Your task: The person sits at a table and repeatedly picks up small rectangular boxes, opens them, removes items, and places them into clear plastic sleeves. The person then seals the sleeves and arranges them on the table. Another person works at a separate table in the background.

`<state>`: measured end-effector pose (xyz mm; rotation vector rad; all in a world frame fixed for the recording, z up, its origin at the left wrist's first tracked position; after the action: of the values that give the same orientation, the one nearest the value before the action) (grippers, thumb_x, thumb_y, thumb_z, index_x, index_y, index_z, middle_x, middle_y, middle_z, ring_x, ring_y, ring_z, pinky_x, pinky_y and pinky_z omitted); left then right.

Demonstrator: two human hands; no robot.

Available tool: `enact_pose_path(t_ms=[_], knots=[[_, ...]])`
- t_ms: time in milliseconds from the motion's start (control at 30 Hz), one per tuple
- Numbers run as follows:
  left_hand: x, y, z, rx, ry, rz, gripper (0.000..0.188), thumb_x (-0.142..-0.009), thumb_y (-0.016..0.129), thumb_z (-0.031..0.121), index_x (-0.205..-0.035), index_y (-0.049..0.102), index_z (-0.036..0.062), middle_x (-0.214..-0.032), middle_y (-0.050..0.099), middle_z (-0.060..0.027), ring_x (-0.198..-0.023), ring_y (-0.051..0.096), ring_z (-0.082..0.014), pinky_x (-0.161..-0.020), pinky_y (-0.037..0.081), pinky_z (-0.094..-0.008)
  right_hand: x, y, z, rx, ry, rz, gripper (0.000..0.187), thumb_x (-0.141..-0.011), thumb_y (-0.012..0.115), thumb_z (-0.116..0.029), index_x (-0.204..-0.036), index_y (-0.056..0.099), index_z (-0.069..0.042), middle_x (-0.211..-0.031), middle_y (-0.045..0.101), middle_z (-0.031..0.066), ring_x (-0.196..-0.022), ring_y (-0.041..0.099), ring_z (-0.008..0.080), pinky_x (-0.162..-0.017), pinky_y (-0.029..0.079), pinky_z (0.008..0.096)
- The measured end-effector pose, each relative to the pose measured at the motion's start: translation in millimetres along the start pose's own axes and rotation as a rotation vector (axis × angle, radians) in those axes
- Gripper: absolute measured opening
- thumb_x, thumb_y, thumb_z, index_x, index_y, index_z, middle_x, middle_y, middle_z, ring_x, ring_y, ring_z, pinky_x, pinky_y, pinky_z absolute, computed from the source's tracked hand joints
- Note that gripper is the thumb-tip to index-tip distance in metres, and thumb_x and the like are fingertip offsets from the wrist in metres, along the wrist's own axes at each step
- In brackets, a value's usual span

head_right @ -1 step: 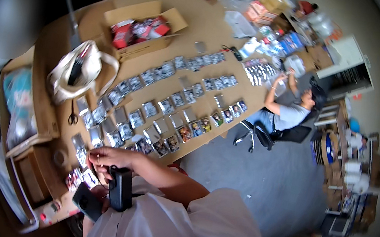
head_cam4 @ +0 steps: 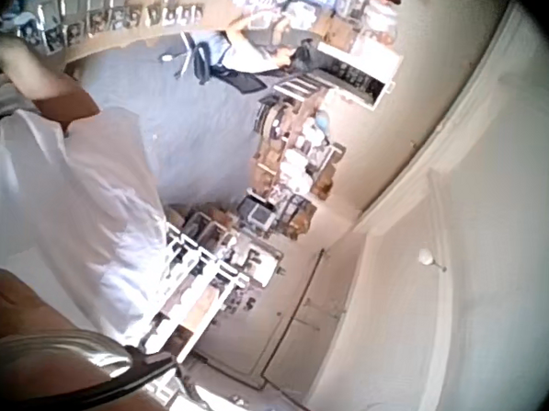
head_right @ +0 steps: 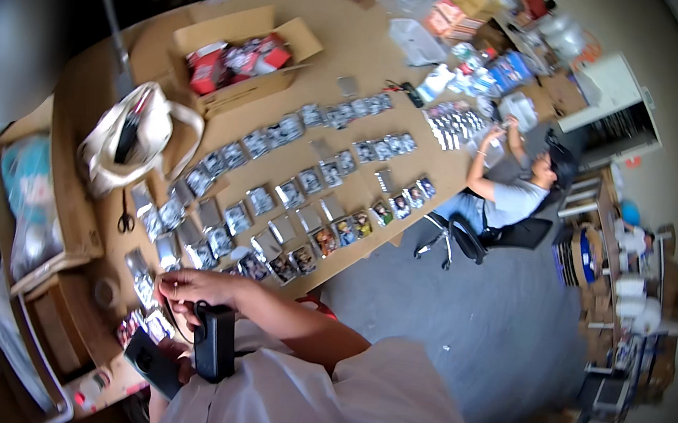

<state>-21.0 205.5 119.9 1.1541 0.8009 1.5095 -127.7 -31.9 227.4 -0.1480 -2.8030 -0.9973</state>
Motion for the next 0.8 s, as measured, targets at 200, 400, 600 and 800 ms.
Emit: enact_pose_path(t_ms=[200,400,600,800], knots=[[-31.0,33.0,15.8,0.086,-0.105,0.650,0.053,-0.104,0.047,0.074,-0.093,0.055,0.0224,-0.072,0.041,0.0067,-0.056,0.037,-0.0096,-0.046,0.033,-0.0266,62.0,4.1,-4.3,-0.048,-0.055,0.226,0.032,-0.118,0.040,-0.041,-0.105,0.052,-0.013,-0.111,0.076,0.0111,-0.053,0.055,0.0065,-0.056,0.052,0.0250],[-97.9,140.9,7.5,-0.156,0.148,0.649,0.059,-0.103,0.055,0.071,-0.127,0.059,0.0173,-0.082,0.051,0.0046,-0.063,0.046,-0.0070,-0.046,0.035,-0.0232,91.6,-12.2,7.4,-0.014,-0.185,0.363,0.035,-0.118,0.045,-0.040,-0.108,0.055,-0.008,-0.070,0.061,0.0000,-0.050,0.048,0.0054,-0.055,0.041,0.0218],[-124.5,145.7,-24.2,-0.186,-0.023,0.323,0.057,-0.101,0.064,0.058,-0.139,0.060,0.0157,-0.113,0.068,-0.0007,-0.101,0.066,-0.0156,-0.087,0.053,-0.0369,111.6,-27.0,18.8,-0.106,-0.180,0.479,0.038,-0.117,0.044,-0.042,-0.115,0.058,-0.006,-0.066,0.055,-0.0027,-0.051,0.046,0.0045,-0.058,0.041,0.0239],[-93.9,129.3,-25.1,-0.123,-0.184,0.333,0.058,-0.100,0.062,0.062,-0.137,0.061,0.0171,-0.118,0.069,0.0021,-0.116,0.068,-0.0198,-0.099,0.054,-0.0498,137.3,-21.2,38.7,-0.246,-0.285,0.709,0.042,-0.117,0.045,-0.038,-0.120,0.060,0.001,-0.073,0.060,-0.0005,-0.053,0.048,0.0048,-0.060,0.046,0.0235]])
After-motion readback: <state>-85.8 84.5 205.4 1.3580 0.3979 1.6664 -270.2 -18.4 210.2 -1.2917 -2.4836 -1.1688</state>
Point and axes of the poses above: each hand's wrist, its own x-axis away from the middle knuckle, its own y-axis out of the palm, z = x × y, the point moved 3 cm from there along -x, towards the middle knuckle
